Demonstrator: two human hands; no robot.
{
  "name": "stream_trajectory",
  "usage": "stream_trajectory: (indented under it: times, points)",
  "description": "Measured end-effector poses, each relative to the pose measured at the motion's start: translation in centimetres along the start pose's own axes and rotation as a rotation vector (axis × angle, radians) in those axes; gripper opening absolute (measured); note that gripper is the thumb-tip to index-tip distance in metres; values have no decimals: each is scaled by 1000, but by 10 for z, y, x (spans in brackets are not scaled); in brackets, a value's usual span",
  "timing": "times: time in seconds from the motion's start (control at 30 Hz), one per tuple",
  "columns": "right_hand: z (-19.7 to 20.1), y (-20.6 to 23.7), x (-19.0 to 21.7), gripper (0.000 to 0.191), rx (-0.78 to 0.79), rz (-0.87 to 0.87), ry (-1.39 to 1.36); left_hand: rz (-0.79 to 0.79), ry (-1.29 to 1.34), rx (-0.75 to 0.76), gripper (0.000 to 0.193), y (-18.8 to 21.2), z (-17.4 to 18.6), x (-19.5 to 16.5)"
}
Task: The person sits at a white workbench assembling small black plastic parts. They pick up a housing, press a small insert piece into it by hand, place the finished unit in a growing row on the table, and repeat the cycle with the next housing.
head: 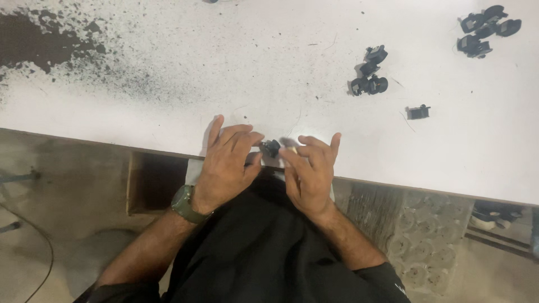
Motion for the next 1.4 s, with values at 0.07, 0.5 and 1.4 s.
stream_trajectory:
  times: [0.07, 0.5, 1.4]
  points:
    - [2, -4, -1, 36, 91, -84, 9, -3, -44, 33, 38, -3, 3, -2]
    - [1, -12, -10, 40, 170, -27, 32, -66, -27, 131, 13, -22, 16, -11]
    - [-3, 27, -4, 33, -16, 0, -265, 232, 277, 63, 15, -14, -6, -23]
Point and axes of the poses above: each hand's wrist, its own y-axis away from the middle knuckle, its own z-axis out of the back of the hand, x = y × z, the point moved 1 cm from there along -y, towards the middle knuckle, and after that the axes turned 10 degrees about y, right-handed, at the moved point
